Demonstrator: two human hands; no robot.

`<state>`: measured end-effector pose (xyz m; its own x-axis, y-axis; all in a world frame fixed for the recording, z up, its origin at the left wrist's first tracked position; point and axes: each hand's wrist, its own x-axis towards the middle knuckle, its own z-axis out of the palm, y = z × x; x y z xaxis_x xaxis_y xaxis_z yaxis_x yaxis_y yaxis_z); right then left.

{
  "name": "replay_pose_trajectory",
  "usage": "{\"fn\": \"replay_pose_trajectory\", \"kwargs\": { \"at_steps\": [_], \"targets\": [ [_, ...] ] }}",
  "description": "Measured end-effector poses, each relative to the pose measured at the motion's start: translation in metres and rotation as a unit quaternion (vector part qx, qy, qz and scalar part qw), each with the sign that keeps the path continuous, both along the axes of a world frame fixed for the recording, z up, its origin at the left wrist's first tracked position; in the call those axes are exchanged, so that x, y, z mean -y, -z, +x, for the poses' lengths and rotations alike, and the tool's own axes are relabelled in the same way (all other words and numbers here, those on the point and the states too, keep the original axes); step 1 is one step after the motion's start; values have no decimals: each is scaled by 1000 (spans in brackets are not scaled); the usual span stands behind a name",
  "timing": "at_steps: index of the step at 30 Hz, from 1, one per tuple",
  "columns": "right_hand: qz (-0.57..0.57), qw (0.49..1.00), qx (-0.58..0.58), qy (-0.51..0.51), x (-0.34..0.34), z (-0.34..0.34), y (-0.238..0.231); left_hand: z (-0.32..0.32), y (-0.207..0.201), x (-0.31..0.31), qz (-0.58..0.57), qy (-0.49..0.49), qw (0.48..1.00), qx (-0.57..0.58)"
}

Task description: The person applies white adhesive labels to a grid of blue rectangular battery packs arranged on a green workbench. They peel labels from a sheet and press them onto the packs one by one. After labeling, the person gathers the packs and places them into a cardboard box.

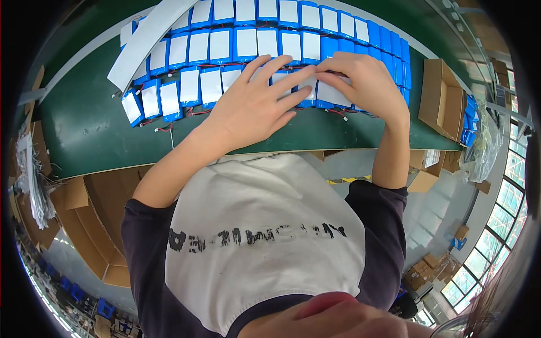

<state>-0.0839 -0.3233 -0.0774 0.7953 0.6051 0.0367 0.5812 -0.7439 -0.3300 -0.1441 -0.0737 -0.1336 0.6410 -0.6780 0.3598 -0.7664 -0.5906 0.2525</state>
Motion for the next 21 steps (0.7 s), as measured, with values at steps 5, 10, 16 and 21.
{"fn": "replay_pose_trajectory", "kwargs": {
  "at_steps": [5,10,16,21],
  "targets": [
    [110,993,-3,52,20,-1,-18,1,5,5,31,10,999,-1],
    [96,991,-74,-46,22,-9,1,-1,10,8,12,-4,1000,8],
    [20,997,-64,-28,18,-7,6,-5,12,15,7,-23,999,33],
    [48,997,60,20,14,-6,4,-4,5,17,14,-33,999,6]
  ]
}}
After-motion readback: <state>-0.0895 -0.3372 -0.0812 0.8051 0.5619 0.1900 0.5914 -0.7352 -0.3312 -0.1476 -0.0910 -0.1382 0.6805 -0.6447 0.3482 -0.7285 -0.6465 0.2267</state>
